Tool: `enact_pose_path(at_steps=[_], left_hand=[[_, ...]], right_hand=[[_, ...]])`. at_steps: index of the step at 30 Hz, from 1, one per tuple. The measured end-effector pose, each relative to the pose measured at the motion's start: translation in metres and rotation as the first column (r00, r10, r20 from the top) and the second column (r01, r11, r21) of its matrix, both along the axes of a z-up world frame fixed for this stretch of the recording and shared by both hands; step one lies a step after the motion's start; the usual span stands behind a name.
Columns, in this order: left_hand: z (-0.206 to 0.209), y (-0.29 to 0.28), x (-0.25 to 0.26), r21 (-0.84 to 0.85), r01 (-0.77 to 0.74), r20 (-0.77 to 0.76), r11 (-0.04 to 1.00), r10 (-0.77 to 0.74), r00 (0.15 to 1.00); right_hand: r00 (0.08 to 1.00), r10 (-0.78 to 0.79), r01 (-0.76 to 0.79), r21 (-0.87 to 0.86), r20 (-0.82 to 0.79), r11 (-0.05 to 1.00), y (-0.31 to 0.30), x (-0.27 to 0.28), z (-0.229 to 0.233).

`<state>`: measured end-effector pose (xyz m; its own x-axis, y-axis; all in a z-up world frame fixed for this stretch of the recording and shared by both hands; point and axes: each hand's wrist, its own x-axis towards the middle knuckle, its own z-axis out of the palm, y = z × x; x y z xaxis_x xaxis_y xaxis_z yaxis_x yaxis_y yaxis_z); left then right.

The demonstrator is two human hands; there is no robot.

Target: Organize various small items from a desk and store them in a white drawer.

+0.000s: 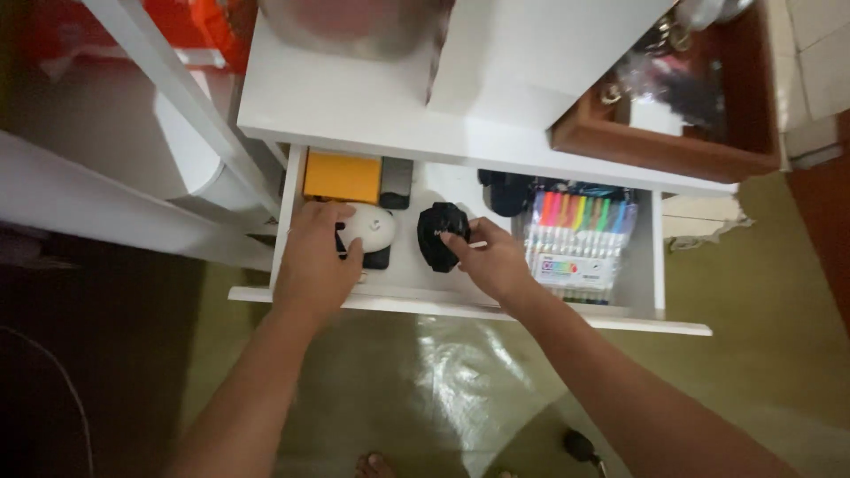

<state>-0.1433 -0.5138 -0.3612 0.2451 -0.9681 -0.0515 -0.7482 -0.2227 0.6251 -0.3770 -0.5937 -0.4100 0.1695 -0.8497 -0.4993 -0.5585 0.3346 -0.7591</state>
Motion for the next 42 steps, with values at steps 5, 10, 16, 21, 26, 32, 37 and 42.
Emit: enact_pose_path(at_steps=[5,10,16,21,26,32,37,42], left_hand=[[0.000,-0.006,-0.008,0.012,-0.060,0.004,0.998,0.060,0.998],[0.007,-0.003,-0.012,-0.072,-0.077,0.071,0.994,0.082,0.994],[0.001,-0.003,-0.014,-0.099,-0.123,0.103,0.988,0.133,0.986],[0.004,-0.004,-0.014,-0.110,-0.118,0.084,0.987,0.128,0.988],[0.000,-0.004,-0.013,-0.075,-0.133,0.067,0.988,0.138,0.988],[0.005,-0.003,-0.014,-0.079,-0.124,0.059,0.989,0.129,0.990],[-0.001,-0.003,-0.014,-0.080,-0.124,0.067,0.989,0.130,0.989],[0.000,-0.002,-0.010,-0.186,-0.070,0.083,0.980,0.087,0.993]], right_hand=[[0.997,-0.064,0.068,0.141,-0.032,0.988,-0.002,0.021,0.010],[0.985,-0.158,0.142,0.196,0.069,0.970,-0.006,0.021,-0.020],[0.982,-0.150,0.115,0.264,0.117,0.958,-0.007,0.027,-0.016],[0.985,-0.139,0.102,0.304,0.104,0.947,-0.007,0.026,-0.013],[0.997,-0.078,0.072,0.215,0.019,0.974,-0.008,0.027,-0.014],[0.998,-0.006,0.021,0.237,-0.064,0.971,-0.008,0.029,-0.007],[0.992,0.029,-0.017,0.091,-0.124,0.996,-0.003,0.036,0.009],[0.923,0.250,-0.331,-0.272,-0.291,0.903,0.007,0.022,0.011]])
